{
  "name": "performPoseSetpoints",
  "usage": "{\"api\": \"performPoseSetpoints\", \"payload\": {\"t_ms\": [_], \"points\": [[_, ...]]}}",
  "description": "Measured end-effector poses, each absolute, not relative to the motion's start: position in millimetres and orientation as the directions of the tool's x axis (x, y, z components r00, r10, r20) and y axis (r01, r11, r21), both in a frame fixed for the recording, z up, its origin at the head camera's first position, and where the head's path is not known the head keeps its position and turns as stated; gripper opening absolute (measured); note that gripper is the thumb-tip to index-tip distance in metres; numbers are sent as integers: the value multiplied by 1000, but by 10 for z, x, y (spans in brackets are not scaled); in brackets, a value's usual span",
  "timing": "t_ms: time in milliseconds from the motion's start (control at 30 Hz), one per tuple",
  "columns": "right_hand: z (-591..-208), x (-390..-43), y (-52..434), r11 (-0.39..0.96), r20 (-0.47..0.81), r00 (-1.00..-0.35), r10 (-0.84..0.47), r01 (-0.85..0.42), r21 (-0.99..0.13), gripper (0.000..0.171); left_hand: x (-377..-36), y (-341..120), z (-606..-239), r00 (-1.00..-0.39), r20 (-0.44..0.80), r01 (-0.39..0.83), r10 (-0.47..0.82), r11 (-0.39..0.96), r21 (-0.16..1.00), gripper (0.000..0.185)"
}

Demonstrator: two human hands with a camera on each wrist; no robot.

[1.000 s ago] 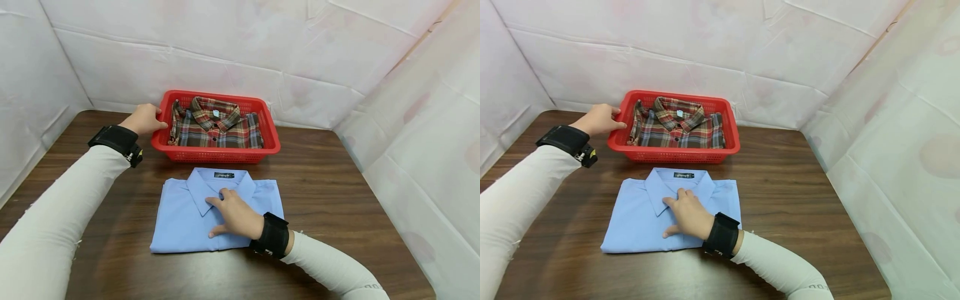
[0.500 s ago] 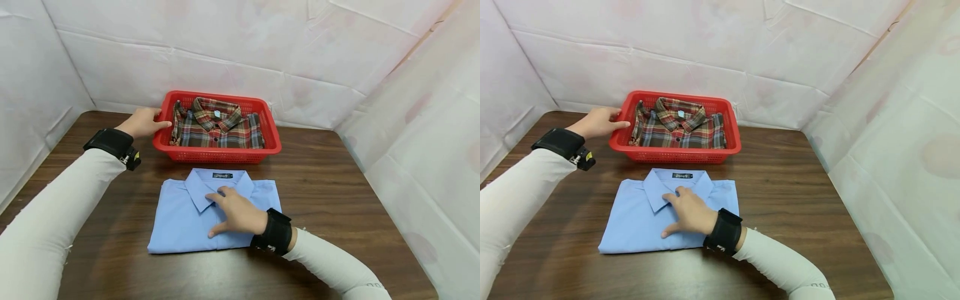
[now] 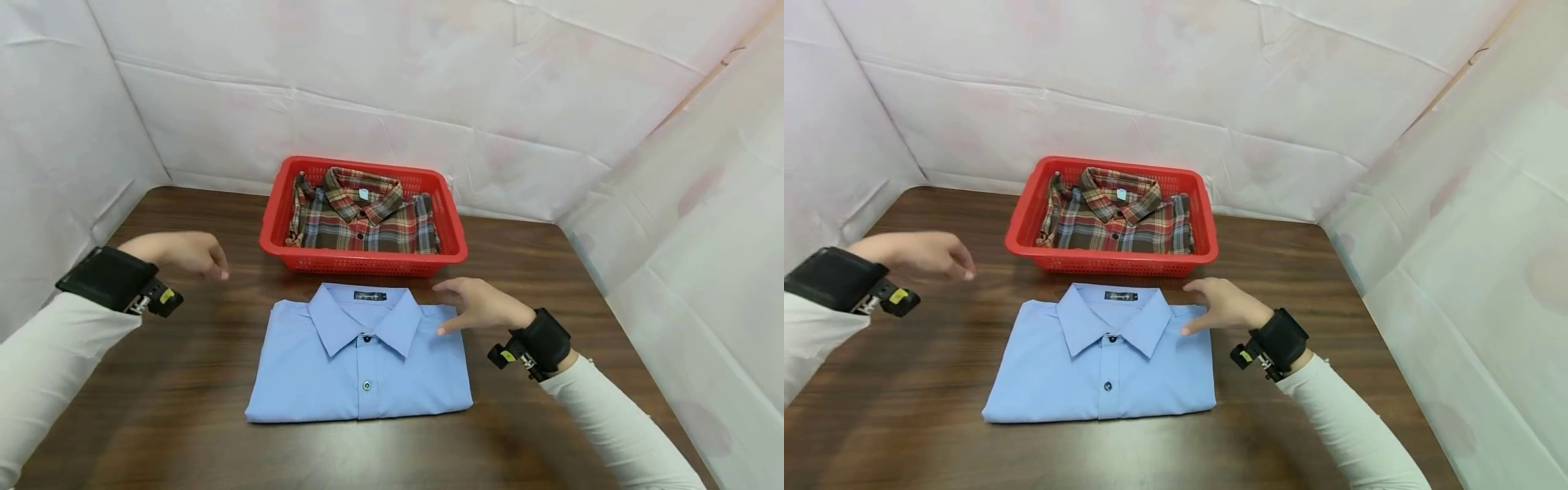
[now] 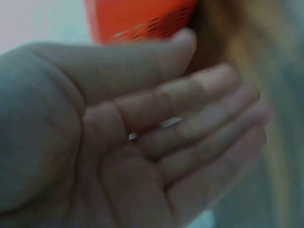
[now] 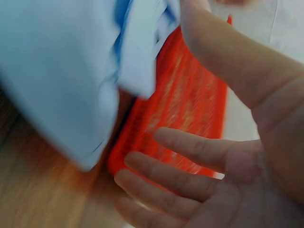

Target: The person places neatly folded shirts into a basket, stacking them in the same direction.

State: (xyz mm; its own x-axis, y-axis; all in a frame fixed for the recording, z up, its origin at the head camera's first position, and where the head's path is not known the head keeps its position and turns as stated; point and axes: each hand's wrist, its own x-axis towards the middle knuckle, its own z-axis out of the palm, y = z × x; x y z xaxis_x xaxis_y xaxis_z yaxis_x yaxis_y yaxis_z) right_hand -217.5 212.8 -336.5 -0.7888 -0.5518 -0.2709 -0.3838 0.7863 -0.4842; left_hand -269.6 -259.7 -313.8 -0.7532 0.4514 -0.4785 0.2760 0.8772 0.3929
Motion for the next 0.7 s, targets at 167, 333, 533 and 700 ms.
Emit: {"api": "performPoseSetpoints", "payload": {"t_ms": [167,333,533,700], "points": [[-3533,-2384,2281,797,-356,-766,-535,-317,-514,67,-2584,-2400,-3397,-651,-536,233,537,814,532,42],[-3622,-2538,2270,809,-394,-763,-512,-274,-521,54,-2589,-2107,-3538,-659,-487,230,574,769,596,42],[-3632,-2673,2169,820,-420,-750,-511,-279,-499,43,-2631,-1929,-3593,-657,-485,239,576,770,591,42],[-3694,-2716,2110,821,-442,-726,-527,-299,-486,38,-2664,-1869,-3654,-619,-513,254,594,770,585,38]]}}
